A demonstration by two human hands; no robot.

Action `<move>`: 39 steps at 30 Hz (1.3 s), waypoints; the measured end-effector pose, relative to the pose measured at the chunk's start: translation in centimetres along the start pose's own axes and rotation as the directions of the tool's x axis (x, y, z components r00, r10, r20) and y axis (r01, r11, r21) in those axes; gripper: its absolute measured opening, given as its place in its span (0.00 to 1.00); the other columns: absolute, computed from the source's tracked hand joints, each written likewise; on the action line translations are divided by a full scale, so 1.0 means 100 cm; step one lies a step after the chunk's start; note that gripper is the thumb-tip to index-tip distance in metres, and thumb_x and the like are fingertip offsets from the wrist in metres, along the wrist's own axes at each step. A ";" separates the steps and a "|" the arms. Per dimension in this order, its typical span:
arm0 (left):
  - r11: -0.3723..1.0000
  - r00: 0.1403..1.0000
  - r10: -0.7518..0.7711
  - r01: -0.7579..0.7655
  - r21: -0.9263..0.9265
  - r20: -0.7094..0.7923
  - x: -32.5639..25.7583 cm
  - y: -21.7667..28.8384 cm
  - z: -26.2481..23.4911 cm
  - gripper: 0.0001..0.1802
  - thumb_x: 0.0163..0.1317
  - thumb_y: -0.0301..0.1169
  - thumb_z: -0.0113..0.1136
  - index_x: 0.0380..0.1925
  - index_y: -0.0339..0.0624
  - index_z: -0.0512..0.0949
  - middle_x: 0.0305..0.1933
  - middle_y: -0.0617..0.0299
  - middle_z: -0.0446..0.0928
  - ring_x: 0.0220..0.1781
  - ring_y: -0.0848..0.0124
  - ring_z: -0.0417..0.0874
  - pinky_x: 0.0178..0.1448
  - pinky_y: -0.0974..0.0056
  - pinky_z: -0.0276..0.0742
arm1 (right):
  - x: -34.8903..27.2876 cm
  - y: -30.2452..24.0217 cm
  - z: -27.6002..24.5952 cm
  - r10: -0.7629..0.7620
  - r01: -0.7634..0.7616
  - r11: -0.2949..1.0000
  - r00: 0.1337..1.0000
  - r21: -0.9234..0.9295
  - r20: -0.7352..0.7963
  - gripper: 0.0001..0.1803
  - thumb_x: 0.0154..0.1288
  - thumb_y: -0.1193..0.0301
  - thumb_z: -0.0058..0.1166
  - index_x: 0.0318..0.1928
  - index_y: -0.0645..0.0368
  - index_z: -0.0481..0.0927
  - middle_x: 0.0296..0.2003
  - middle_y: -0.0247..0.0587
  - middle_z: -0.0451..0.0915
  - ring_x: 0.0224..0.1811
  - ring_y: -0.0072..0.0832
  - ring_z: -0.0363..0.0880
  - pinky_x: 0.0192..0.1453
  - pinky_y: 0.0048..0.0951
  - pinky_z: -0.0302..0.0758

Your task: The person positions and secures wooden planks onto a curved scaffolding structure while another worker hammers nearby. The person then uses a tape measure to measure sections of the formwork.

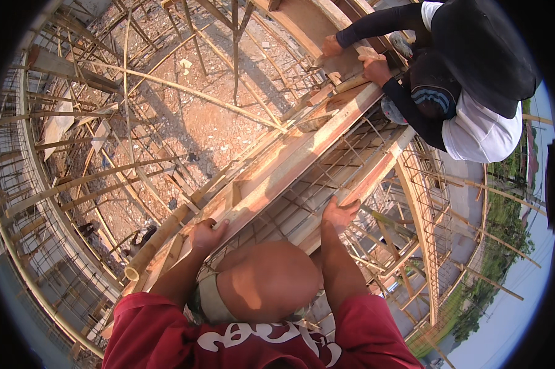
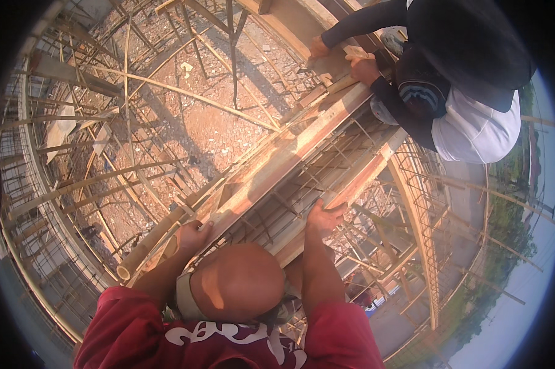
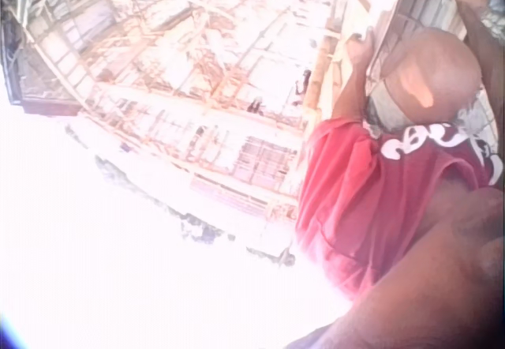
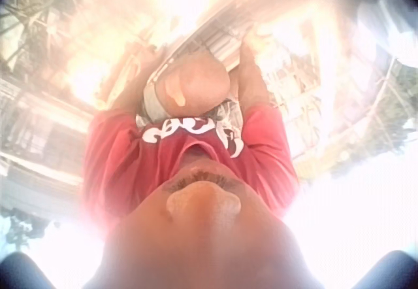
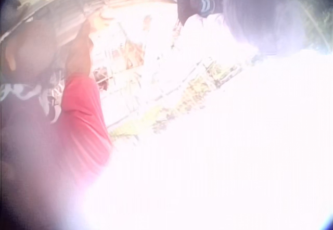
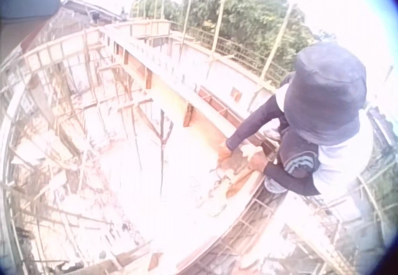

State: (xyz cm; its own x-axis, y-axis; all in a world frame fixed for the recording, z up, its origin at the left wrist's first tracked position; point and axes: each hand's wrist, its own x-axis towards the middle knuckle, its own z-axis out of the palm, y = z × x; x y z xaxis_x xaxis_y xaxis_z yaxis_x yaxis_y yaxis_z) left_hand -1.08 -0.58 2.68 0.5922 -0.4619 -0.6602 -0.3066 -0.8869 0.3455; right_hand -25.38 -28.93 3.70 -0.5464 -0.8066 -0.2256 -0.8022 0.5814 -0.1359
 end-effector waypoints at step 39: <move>0.985 0.986 -0.128 0.139 0.102 -0.109 0.007 -0.018 0.021 0.24 0.74 0.49 0.42 0.37 0.46 0.83 0.41 0.44 0.85 0.45 0.43 0.85 0.50 0.42 0.79 | 0.024 0.014 0.006 -0.154 0.229 0.939 0.947 -0.255 0.281 0.77 0.51 0.38 0.70 0.77 0.68 0.28 0.71 0.75 0.49 0.67 0.64 0.66 0.67 0.49 0.75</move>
State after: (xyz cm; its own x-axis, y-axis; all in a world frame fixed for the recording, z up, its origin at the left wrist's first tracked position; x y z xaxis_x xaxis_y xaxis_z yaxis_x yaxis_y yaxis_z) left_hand -1.70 0.68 0.23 0.7044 -0.3414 -0.6223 -0.2954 -0.9382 0.1804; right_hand -27.65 -29.95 2.36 -0.3264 -0.8239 -0.4634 -0.9400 0.3346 0.0671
